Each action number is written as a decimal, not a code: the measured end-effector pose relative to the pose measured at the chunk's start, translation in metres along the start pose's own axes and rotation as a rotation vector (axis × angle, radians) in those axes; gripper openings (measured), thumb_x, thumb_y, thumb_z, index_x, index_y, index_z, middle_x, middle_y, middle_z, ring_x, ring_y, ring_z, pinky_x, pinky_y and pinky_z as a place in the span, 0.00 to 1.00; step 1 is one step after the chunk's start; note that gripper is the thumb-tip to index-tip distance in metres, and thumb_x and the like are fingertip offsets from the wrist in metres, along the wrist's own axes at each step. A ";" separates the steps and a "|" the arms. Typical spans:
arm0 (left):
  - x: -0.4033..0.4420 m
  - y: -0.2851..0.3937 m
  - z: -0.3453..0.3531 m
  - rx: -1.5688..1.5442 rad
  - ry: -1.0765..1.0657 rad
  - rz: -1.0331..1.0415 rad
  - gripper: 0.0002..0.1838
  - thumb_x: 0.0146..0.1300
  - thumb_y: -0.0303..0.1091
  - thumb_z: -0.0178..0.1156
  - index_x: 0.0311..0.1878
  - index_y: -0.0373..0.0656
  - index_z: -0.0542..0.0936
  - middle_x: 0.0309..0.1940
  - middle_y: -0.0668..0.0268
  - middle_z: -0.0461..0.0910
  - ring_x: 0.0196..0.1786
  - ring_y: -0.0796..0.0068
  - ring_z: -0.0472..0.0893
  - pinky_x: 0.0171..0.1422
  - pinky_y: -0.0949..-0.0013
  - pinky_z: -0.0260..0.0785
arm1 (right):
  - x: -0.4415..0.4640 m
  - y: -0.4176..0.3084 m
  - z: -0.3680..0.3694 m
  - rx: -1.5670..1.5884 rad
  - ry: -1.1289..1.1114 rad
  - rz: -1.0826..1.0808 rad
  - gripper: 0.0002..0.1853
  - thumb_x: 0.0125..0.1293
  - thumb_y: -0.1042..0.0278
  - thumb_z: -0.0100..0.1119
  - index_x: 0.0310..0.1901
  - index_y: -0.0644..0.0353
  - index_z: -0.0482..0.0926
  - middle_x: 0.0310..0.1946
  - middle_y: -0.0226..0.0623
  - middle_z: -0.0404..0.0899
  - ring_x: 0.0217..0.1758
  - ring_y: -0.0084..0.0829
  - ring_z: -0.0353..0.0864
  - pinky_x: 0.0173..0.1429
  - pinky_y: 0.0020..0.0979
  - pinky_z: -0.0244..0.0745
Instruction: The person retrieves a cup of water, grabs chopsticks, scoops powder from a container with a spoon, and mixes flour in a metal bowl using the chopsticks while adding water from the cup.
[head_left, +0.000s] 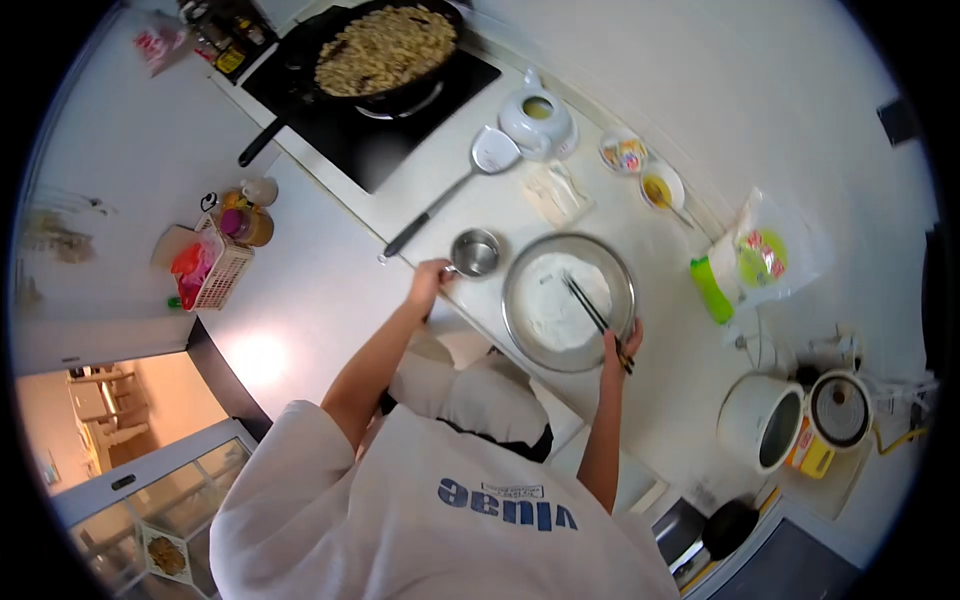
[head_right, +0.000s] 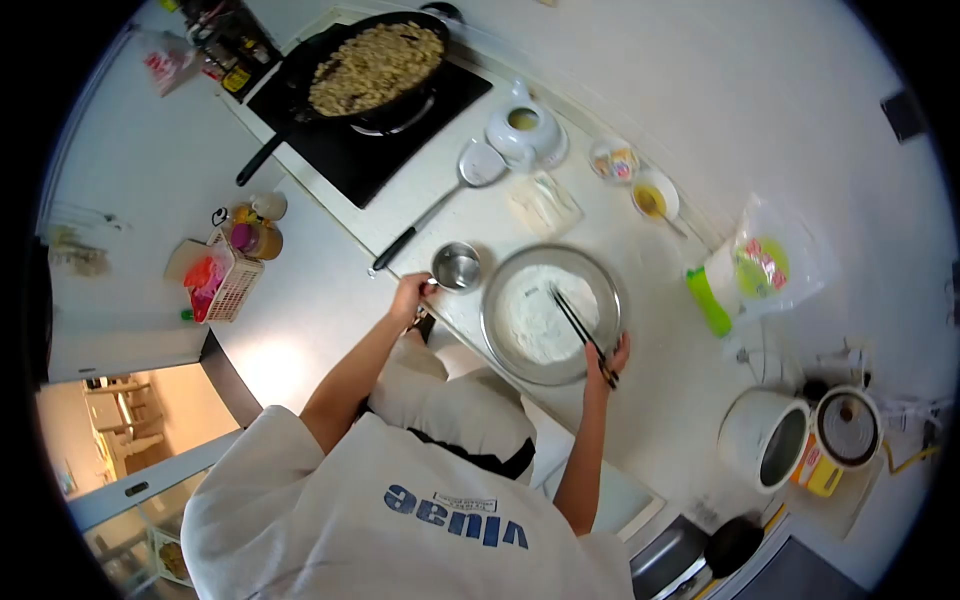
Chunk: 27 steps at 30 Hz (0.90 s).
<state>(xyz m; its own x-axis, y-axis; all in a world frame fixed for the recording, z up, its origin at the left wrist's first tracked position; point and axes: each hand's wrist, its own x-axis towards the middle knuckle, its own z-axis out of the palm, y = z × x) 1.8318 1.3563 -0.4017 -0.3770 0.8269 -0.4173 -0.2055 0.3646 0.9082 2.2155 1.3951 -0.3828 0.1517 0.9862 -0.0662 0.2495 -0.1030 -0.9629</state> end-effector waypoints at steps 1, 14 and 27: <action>0.003 -0.005 0.000 0.012 -0.021 -0.001 0.15 0.59 0.33 0.48 0.18 0.41 0.75 0.16 0.68 0.71 0.21 0.80 0.67 0.29 0.74 0.60 | -0.005 -0.008 -0.002 -0.006 -0.035 0.032 0.46 0.55 0.54 0.67 0.69 0.66 0.53 0.67 0.52 0.55 0.70 0.47 0.55 0.71 0.43 0.52; -0.068 0.057 -0.234 0.308 -0.663 0.168 0.13 0.62 0.39 0.57 0.36 0.38 0.82 0.35 0.58 0.82 0.38 0.68 0.81 0.44 0.65 0.71 | -0.172 0.080 0.144 -0.348 0.180 0.315 0.20 0.66 0.55 0.53 0.52 0.62 0.76 0.46 0.47 0.78 0.45 0.37 0.77 0.47 0.39 0.74; 0.183 0.239 -0.618 0.314 0.393 0.422 0.17 0.67 0.44 0.49 0.46 0.41 0.79 0.38 0.61 0.83 0.46 0.66 0.80 0.52 0.63 0.70 | -0.132 -0.033 0.621 -0.774 -0.860 0.295 0.18 0.67 0.55 0.50 0.46 0.62 0.76 0.41 0.45 0.78 0.42 0.37 0.78 0.47 0.40 0.73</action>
<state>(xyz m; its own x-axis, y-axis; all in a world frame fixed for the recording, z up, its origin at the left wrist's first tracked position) 1.1554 1.3298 -0.2814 -0.6818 0.7298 0.0505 0.2832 0.1997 0.9380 1.5935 1.3492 -0.5049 -0.3172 0.6443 -0.6959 0.8674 -0.0994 -0.4875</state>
